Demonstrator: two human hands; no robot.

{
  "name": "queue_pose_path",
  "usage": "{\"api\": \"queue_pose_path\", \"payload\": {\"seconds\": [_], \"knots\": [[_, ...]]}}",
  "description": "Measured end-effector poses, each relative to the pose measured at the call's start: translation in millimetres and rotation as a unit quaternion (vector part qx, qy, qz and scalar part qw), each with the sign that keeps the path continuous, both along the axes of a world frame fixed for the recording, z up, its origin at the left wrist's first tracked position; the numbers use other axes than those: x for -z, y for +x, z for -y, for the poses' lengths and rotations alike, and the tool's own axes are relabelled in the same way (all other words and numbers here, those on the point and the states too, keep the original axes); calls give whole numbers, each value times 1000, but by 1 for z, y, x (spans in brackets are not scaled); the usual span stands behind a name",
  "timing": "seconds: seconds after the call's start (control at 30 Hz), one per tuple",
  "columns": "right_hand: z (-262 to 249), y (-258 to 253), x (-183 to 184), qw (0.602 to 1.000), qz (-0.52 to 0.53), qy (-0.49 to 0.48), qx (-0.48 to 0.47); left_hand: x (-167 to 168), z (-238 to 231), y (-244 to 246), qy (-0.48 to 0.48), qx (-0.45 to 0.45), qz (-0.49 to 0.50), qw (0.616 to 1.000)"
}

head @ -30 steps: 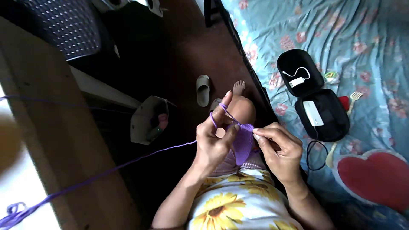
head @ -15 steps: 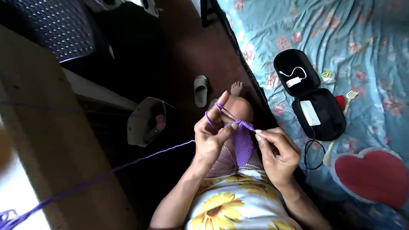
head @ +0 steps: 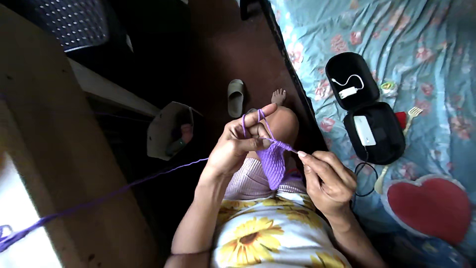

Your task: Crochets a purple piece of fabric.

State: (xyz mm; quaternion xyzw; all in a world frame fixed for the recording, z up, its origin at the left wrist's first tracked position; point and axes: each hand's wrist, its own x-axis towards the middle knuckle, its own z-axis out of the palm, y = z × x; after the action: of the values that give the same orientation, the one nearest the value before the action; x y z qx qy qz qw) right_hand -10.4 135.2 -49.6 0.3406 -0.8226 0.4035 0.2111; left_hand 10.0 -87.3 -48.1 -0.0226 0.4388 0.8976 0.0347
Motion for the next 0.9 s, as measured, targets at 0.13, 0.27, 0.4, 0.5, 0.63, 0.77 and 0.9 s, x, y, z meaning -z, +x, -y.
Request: {"api": "queue_pose_path", "payload": {"seconds": [0.13,0.27,0.4,0.5,0.63,0.77,0.9], "knots": [[-2,0,1,999,39,-27,-25,5,2,0,31,24,-2,999],[-4,0,0,995,72,-47,-43,7,4,1,44,41,-2,998],[-5,-2,-1,988,124,-71,-62,9,6,1,53,58,-6,997],[-6,-3,-1,985,144,-73,-65,8,6,3,27,53,-10,998],[-6,-4,-2,987,140,-62,-55,1,1,4,-38,35,15,999],[-6,-1,1,981,175,-78,-44,-6,-8,5,-111,-20,35,993],[-7,0,1,905,369,-199,-68,-8,-13,5,-111,-55,22,992]]}}
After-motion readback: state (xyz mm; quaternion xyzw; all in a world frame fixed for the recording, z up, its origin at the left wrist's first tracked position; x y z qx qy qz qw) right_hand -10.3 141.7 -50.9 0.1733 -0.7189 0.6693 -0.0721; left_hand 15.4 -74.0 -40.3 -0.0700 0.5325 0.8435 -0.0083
